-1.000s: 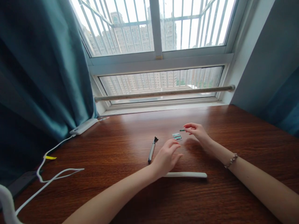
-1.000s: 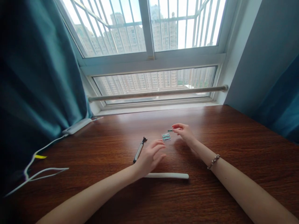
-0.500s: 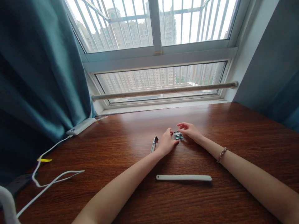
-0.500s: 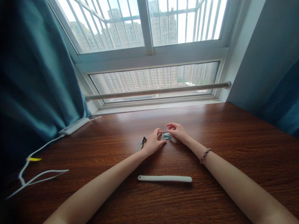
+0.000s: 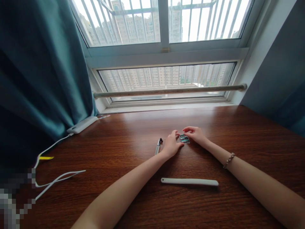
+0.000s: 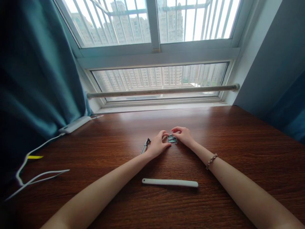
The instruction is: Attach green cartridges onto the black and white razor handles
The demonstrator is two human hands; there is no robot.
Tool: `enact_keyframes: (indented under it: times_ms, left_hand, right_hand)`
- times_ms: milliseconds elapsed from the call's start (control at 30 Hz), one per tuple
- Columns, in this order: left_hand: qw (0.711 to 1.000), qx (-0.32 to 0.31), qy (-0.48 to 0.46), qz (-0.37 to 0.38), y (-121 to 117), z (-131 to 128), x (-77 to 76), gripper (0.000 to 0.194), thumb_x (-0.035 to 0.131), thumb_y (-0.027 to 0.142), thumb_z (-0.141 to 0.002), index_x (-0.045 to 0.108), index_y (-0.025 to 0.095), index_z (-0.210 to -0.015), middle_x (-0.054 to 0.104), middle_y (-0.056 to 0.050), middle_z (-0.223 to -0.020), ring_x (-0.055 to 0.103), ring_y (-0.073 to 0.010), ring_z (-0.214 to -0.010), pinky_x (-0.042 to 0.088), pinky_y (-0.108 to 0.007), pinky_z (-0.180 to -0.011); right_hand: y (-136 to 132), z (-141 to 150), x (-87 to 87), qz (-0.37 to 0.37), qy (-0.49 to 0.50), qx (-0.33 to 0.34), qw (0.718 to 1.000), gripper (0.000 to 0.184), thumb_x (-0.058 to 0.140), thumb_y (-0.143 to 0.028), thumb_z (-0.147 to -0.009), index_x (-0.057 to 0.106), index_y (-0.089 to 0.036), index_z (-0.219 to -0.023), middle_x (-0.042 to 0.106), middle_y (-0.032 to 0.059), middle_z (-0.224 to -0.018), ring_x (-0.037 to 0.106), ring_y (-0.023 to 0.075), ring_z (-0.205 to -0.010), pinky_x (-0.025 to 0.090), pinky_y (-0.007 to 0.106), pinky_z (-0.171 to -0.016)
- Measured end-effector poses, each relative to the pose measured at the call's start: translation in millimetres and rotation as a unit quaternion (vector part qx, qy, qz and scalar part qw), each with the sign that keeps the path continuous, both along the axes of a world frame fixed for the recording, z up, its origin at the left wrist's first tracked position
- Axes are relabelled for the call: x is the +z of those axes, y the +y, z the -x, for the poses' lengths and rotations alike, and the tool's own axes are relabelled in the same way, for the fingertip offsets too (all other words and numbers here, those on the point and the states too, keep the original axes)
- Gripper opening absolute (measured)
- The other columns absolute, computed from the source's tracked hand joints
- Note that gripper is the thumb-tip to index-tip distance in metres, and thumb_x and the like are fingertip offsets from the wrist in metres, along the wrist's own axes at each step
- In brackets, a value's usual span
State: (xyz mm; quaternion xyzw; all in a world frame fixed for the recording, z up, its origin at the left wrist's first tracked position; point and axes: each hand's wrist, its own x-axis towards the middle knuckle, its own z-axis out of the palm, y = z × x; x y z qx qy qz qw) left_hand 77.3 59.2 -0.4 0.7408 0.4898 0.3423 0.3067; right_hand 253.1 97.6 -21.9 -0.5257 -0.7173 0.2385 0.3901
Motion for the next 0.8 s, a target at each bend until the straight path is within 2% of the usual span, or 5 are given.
enact_keyframes:
  times_ms: [233, 400, 600, 800]
  left_hand:
    - [1.000, -0.005, -0.010, 0.009, 0.0, 1.0, -2.6, 0.059, 0.070, 0.017, -0.058, 0.043, 0.014, -0.110, 0.057, -0.010, -0.108, 0.052, -0.0204, -0.101, 0.036, -0.033, -0.090]
    - [1.000, -0.004, -0.010, 0.004, -0.6, 1.7, -1.4, 0.059, 0.071, 0.018, -0.057, 0.044, 0.015, -0.109, 0.058, -0.010, -0.107, 0.053, -0.0210, -0.099, 0.037, -0.034, -0.088]
    - [1.000, -0.005, -0.007, 0.000, -2.2, 1.5, 0.8, 0.056, 0.070, 0.017, -0.058, 0.045, 0.013, -0.108, 0.058, -0.012, -0.106, 0.053, -0.0211, -0.098, 0.039, -0.032, -0.085]
    - [1.000, -0.007, -0.010, -0.002, -1.8, 2.1, -1.2, 0.056, 0.071, 0.017, -0.058, 0.046, 0.013, -0.108, 0.058, -0.012, -0.106, 0.053, -0.0207, -0.099, 0.039, -0.032, -0.086]
  right_hand:
    - [-17.1, 5.6, 7.4, -0.058, -0.043, -0.055, 0.996, 0.016, 0.059, -0.033, -0.068, 0.070, -0.024, -0.077, 0.060, 0.0027, -0.066, 0.050, 0.0147, -0.059, 0.037, 0.027, -0.060]
    - [-22.7, 8.8, 10.0, -0.071, -0.034, -0.054, 0.995, 0.014, 0.059, -0.028, -0.069, 0.070, -0.025, -0.076, 0.061, 0.0030, -0.066, 0.053, 0.0163, -0.064, 0.038, 0.028, -0.065]
    - [-14.3, 4.2, 7.8, -0.016, 0.053, -0.033, 0.998, 0.025, 0.060, -0.034, -0.067, 0.066, -0.020, -0.087, 0.065, 0.0028, -0.073, 0.058, 0.0156, -0.065, 0.045, 0.027, -0.064]
    - [-9.2, 2.9, 5.7, 0.034, 0.110, 0.005, 0.993, 0.033, 0.063, -0.037, -0.063, 0.065, -0.015, -0.087, 0.066, 0.0055, -0.075, 0.060, 0.0163, -0.067, 0.047, 0.026, -0.062]
